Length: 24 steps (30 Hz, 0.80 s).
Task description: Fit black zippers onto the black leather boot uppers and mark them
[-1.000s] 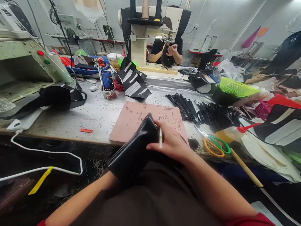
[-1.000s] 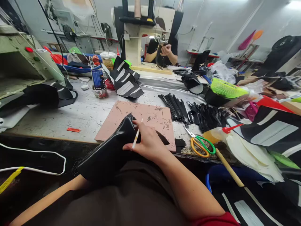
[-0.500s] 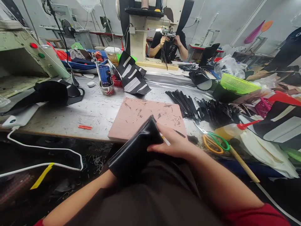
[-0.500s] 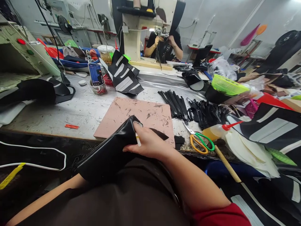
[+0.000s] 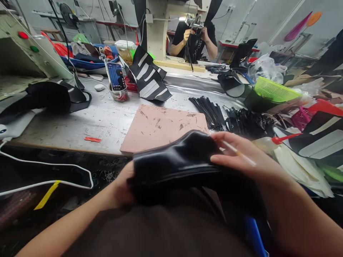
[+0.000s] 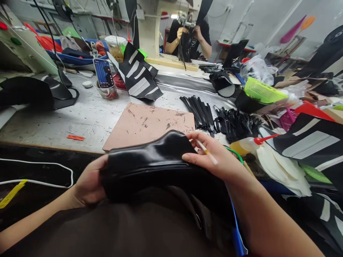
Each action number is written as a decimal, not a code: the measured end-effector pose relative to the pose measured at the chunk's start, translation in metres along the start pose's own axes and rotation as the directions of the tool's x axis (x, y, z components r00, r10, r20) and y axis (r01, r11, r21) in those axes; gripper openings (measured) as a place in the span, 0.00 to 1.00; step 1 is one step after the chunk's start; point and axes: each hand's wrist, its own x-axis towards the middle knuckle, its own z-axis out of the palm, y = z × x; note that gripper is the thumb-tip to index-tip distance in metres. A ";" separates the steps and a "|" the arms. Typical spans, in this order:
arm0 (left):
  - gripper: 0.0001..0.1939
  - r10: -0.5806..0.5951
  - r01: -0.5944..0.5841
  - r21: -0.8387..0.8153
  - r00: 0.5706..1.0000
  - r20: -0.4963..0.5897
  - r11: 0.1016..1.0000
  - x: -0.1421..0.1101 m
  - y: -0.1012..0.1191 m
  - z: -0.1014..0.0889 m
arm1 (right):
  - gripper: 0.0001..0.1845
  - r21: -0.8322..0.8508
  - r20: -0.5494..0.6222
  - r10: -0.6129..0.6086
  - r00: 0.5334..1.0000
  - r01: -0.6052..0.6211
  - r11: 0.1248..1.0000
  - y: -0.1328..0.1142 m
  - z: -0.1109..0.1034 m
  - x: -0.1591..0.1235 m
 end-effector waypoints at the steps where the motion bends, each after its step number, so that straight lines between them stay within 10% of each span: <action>1: 0.16 -0.082 0.085 -0.069 0.996 0.045 0.994 0.002 0.000 -0.001 | 0.21 -0.055 -0.049 0.027 0.998 -0.029 0.998 0.008 -0.003 -0.001; 7: 0.21 -0.139 0.139 -0.182 0.990 0.016 0.973 0.031 -0.018 -0.002 | 0.21 -0.690 -0.159 -0.125 0.979 -0.019 0.724 0.037 0.008 0.016; 15: 0.31 0.114 -0.071 0.271 0.983 -0.147 0.960 0.059 -0.045 -0.012 | 0.11 -0.717 0.284 -0.265 0.921 0.388 0.580 0.033 0.073 0.050; 18: 0.28 0.439 -0.263 0.654 0.890 -0.119 0.710 0.058 -0.051 -0.022 | 0.12 -0.720 0.254 -0.268 0.929 0.367 0.589 0.056 0.086 0.055; 20: 0.22 0.554 -0.428 0.793 0.821 0.139 0.434 0.056 -0.054 -0.026 | 0.12 -0.708 0.247 -0.276 0.929 0.368 0.603 0.068 0.089 0.056; 24: 0.17 0.310 -0.704 0.710 0.676 0.669 0.003 0.058 -0.061 -0.031 | 0.12 -0.677 0.275 -0.308 0.911 0.411 0.610 0.077 0.085 0.060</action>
